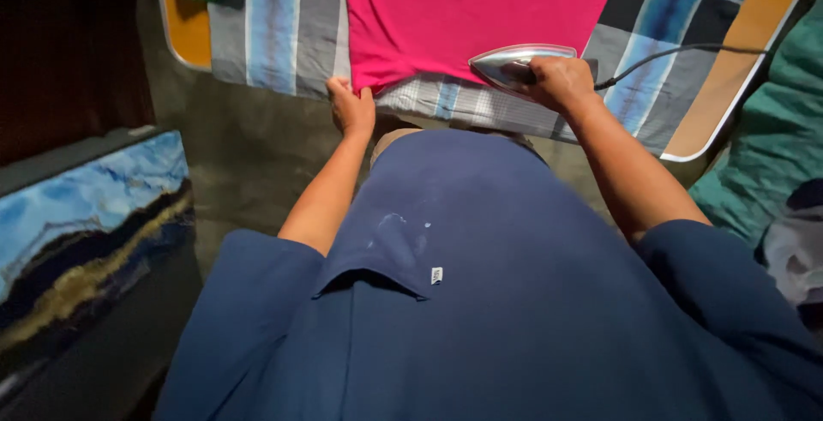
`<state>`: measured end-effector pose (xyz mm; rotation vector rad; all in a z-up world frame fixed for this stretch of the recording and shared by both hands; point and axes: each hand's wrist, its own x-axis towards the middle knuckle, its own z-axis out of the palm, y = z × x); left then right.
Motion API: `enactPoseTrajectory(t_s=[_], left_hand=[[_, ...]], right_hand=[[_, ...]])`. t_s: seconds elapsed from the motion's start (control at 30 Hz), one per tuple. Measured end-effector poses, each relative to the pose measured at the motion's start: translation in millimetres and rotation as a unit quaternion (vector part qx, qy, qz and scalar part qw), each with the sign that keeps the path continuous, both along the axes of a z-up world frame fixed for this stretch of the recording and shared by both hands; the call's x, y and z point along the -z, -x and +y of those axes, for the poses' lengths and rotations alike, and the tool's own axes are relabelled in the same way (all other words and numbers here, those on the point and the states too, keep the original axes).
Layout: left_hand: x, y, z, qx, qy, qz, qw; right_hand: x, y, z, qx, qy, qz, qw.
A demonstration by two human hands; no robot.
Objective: Arranging, folding, and ironing a pink t-shirt on a portable ironing board.
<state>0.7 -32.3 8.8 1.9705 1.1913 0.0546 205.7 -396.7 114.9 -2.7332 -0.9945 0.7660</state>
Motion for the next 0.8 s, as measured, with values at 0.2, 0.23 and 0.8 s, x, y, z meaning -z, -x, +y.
enactPoseTrajectory(t_s=[0.2, 0.23, 0.8], left_hand=[[-32.5, 9.4, -48.8, 0.142, -0.168, 0.049, 0.974], [-35.5, 10.7, -60.4, 0.151, -0.151, 0.08, 0.974], [-8.7, -12.1, -57.4, 0.172, -0.172, -0.025, 0.97]], right_hand=[[10.1, 3.5, -10.4, -0.007, -0.01, -0.017, 1.0], [13.1, 2.3, -13.2, -0.015, -0.026, -0.031, 0.999], [11.8, 5.9, -10.0, 0.015, 0.011, -0.024, 1.0]])
